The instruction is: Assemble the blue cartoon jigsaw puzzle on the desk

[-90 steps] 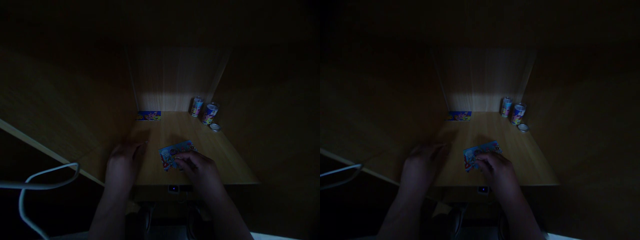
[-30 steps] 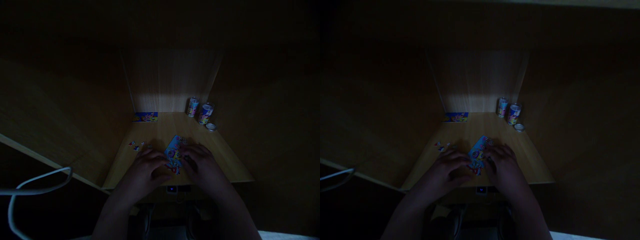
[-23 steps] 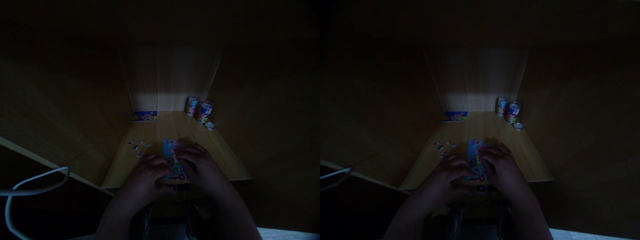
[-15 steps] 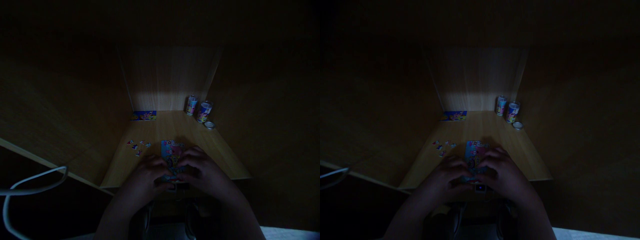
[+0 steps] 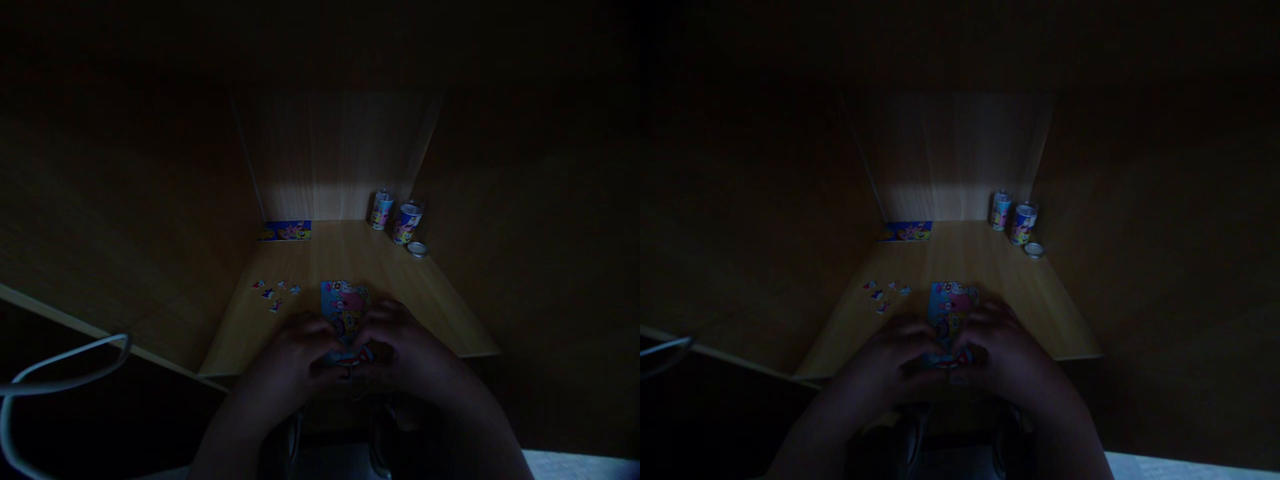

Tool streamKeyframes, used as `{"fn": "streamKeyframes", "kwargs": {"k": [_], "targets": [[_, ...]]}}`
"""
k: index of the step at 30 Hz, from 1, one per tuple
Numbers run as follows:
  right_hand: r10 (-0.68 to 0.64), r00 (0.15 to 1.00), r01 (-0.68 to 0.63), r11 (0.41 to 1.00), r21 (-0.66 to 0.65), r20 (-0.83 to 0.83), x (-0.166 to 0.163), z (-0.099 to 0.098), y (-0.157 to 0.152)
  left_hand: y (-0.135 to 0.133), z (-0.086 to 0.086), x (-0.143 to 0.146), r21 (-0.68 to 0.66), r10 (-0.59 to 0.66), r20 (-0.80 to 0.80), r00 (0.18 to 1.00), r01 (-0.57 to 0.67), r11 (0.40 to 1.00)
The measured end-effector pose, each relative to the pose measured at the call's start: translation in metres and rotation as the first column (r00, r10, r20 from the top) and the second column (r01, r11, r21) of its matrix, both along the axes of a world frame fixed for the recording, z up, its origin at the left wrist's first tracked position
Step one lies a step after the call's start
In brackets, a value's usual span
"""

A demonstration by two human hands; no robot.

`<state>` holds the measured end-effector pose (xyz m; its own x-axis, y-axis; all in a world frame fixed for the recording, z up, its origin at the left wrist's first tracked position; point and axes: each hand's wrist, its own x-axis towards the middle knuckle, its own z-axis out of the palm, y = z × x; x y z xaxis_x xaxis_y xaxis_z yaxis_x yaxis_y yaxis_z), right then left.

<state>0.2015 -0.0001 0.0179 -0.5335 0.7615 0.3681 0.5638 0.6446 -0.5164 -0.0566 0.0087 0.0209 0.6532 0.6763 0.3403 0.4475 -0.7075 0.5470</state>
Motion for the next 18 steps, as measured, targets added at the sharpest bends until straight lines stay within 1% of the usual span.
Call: {"fn": "streamKeyframes", "kwargs": {"k": [3, 6, 12, 18], "targets": [[0.022, 0.999, -0.022, 1.000, 0.001, -0.030, -0.001, 0.002, -0.001, 0.000, -0.002, 0.000, -0.025, -0.014, 0.046, 0.999, 0.016, 1.000], [0.037, 0.997, -0.038, 0.999, -0.017, -0.071, -0.001, 0.003, -0.001, 0.001, -0.005, -0.001, -0.044, -0.027, 0.050, 0.998, 0.029, 0.999], [0.011, 0.993, -0.015, 1.000, -0.027, -0.121, -0.001, -0.003, 0.000, 0.002, -0.004, 0.002, -0.016, 0.009, 0.092, 0.996, -0.008, 1.000], [0.033, 0.984, -0.040, 0.998, -0.039, -0.176, 0.001, -0.011, 0.003, 0.004, -0.006, 0.003, 0.020, 0.010, 0.118, 0.993, -0.013, 1.000]]}}
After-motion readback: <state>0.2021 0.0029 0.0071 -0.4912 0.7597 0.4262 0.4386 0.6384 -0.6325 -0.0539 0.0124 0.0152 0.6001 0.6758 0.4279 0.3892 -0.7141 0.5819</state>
